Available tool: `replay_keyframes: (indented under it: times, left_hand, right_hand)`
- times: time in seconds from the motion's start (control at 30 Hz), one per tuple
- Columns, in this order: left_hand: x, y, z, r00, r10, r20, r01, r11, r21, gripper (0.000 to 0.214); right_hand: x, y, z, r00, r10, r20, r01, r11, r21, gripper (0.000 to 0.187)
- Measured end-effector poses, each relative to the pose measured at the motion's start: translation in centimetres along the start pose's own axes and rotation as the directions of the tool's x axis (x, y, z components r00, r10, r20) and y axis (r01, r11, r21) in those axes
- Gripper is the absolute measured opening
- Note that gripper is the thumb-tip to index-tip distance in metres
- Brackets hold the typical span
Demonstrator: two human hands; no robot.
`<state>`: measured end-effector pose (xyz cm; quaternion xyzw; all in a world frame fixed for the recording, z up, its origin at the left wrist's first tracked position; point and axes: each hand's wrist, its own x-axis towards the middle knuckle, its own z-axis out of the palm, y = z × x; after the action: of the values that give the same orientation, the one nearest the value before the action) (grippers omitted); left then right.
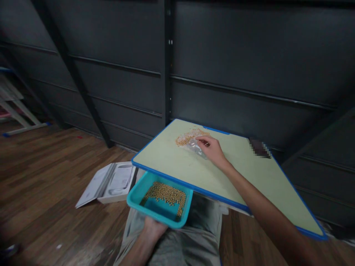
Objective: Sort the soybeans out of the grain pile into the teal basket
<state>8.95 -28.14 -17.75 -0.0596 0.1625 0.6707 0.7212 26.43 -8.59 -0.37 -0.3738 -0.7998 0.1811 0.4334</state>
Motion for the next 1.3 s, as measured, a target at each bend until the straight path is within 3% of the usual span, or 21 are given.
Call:
replay_keyframes:
  times: [0.17, 0.27, 0.43, 0.6, 0.8, 0.93, 1.1, 1.3]
  left_hand:
    - [-0.1, 0.0, 0.0, 0.998, 0.041, -0.054, -0.042, 0.999, -0.018, 0.035]
    - [-0.2, 0.1, 0.2, 0.981, 0.086, -0.173, -0.074, 0.995, 0.072, 0.033]
    - [-0.5, 1.4, 0.1, 0.976, 0.055, -0.211, -0.030, 0.992, 0.119, 0.030]
    - [-0.2, 3.0, -0.8, 0.977, 0.027, -0.210, -0.008, 0.996, 0.092, 0.027]
    - [0.1, 4.6, -1.6, 0.972, -0.002, -0.233, 0.031, 0.992, 0.119, 0.026]
    - [-0.1, 5.7, -1.5, 0.982, -0.013, -0.190, 0.034, 0.994, 0.108, 0.031]
    - [-0.2, 6.5, -1.0, 0.976, 0.013, -0.218, 0.017, 0.991, 0.136, 0.026]
    - [-0.4, 6.9, -0.3, 0.970, 0.056, -0.239, -0.015, 0.986, 0.168, 0.025]
  right_hand:
    - [4.4, 0.3, 2.2, 0.994, -0.106, -0.020, 0.102, 0.984, -0.143, 0.018]
    - [7.4, 0.6, 3.6, 0.992, -0.121, -0.031, 0.110, 0.964, -0.244, 0.019]
    - [11.6, 1.2, 5.1, 0.984, -0.166, 0.069, 0.179, 0.926, -0.332, 0.024]
    - [14.1, 1.5, 5.9, 0.980, -0.079, 0.185, 0.161, 0.857, -0.490, 0.023]
    - [15.2, 1.5, 7.2, 0.962, 0.030, 0.272, 0.160, 0.746, -0.646, 0.025]
    - [14.9, 1.7, 7.9, 0.944, 0.039, 0.327, 0.191, 0.744, -0.640, 0.023]
    - [13.7, 1.2, 8.0, 0.926, 0.024, 0.378, 0.233, 0.750, -0.619, 0.025]
    - [11.6, -0.7, 7.4, 0.877, -0.084, 0.473, 0.338, 0.808, -0.483, 0.024]
